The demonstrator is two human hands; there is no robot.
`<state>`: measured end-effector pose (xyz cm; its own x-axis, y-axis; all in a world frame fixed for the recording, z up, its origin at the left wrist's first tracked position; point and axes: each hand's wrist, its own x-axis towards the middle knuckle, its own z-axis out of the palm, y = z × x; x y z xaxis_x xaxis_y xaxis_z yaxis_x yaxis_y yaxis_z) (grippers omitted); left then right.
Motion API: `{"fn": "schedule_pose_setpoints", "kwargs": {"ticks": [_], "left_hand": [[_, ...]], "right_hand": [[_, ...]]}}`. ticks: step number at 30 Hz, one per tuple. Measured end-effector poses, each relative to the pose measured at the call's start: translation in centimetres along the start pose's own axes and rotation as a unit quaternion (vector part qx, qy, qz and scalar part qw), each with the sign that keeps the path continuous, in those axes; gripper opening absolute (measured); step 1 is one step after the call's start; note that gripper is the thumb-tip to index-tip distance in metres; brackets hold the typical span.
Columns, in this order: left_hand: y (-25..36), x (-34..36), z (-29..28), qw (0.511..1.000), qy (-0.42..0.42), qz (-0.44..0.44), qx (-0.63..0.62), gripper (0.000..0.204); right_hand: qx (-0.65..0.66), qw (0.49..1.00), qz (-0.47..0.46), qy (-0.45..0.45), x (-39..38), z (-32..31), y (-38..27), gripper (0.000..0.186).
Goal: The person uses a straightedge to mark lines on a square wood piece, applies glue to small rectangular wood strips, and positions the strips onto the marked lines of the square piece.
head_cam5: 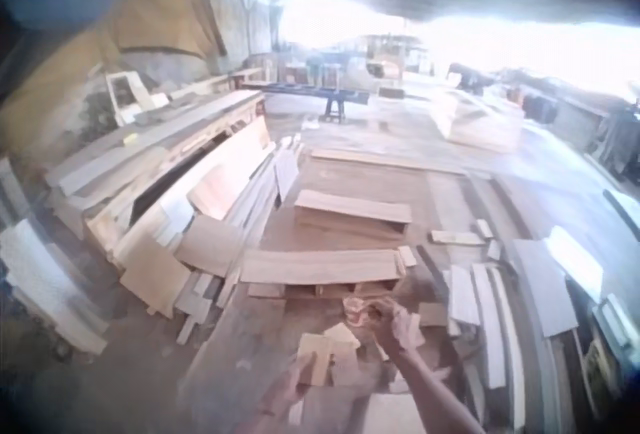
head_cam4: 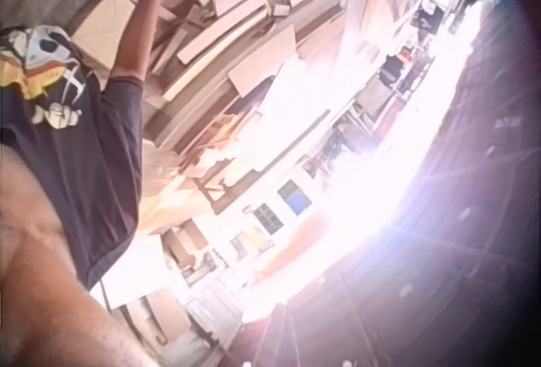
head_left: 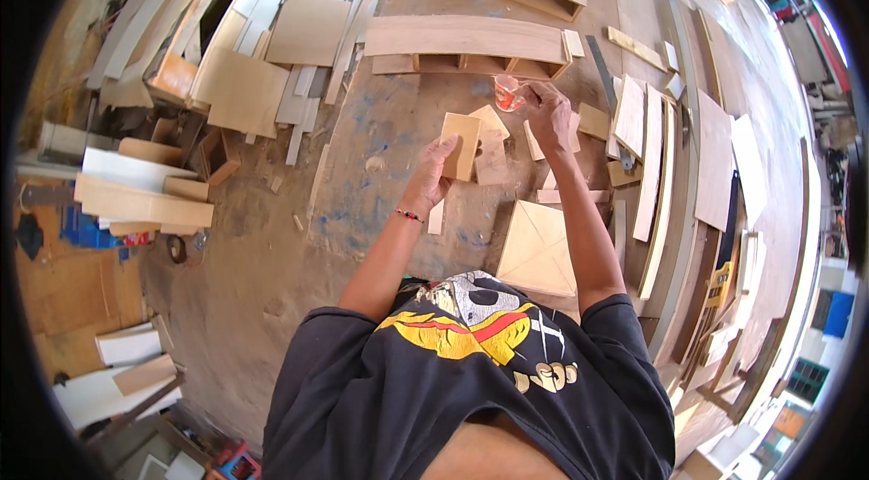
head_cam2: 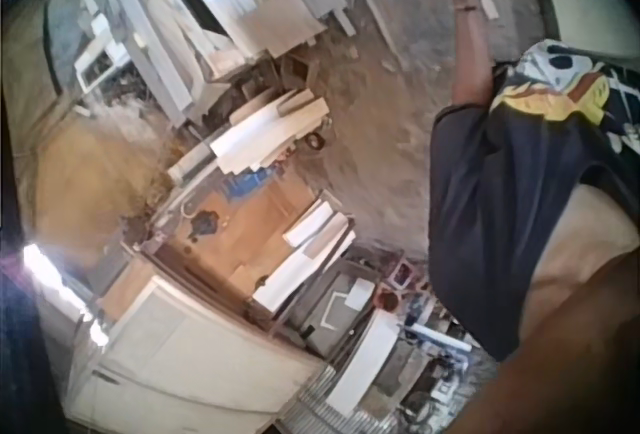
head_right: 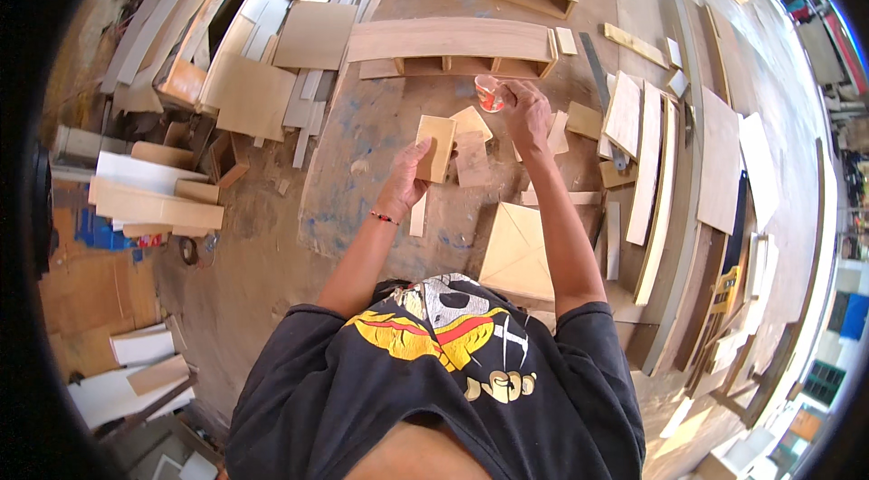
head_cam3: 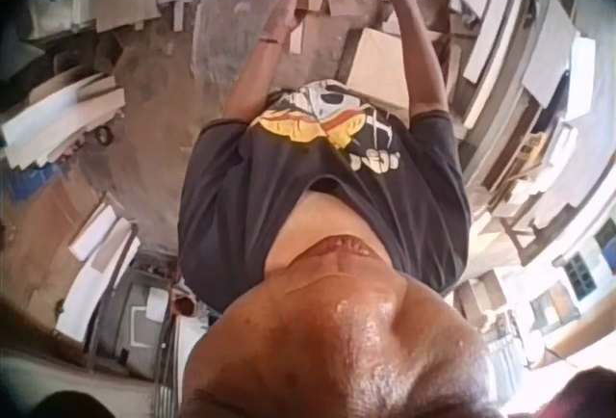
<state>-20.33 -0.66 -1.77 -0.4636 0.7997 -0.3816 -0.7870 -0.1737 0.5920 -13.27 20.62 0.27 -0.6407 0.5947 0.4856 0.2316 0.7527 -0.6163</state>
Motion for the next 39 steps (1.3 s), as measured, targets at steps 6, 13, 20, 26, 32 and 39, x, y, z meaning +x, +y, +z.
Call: {"fn": "schedule_pose_setpoints", "kwargs": {"ticks": [6, 13, 20, 26, 32, 39], "left_hand": [[0.3, 3.5, 1.6, 0.979, 0.058, 0.147, 0.127, 0.034], [1.9, 7.2, 2.7, 0.746, 0.033, 0.289, 0.599, 0.05], [1.0, 8.4, 4.8, 0.628, 0.072, 0.276, 0.724, 0.089], [0.2, 9.7, 4.5, 0.598, 0.134, 0.318, 0.724, 0.091], [0.8, 9.9, 4.7, 0.588, 0.135, 0.274, 0.749, 0.065], [0.3, 10.7, 4.8, 0.571, 0.118, 0.307, 0.752, 0.04]], "right_hand": [[-0.061, 0.997, 0.004, -0.04, -0.2, 0.1, -0.3, 0.007], [0.02, 0.997, 0.065, -0.032, -1.0, -0.2, -0.8, 0.006], [0.044, 0.987, 0.157, -0.009, -1.6, 0.4, -3.2, 0.009], [0.031, 0.981, 0.192, 0.017, -2.1, 0.5, -3.9, 0.015], [0.072, 0.984, 0.164, -0.007, -2.5, 0.1, -4.5, 0.01], [-0.071, 0.995, -0.029, -0.056, -1.3, 0.3, -3.9, 0.017]]}}
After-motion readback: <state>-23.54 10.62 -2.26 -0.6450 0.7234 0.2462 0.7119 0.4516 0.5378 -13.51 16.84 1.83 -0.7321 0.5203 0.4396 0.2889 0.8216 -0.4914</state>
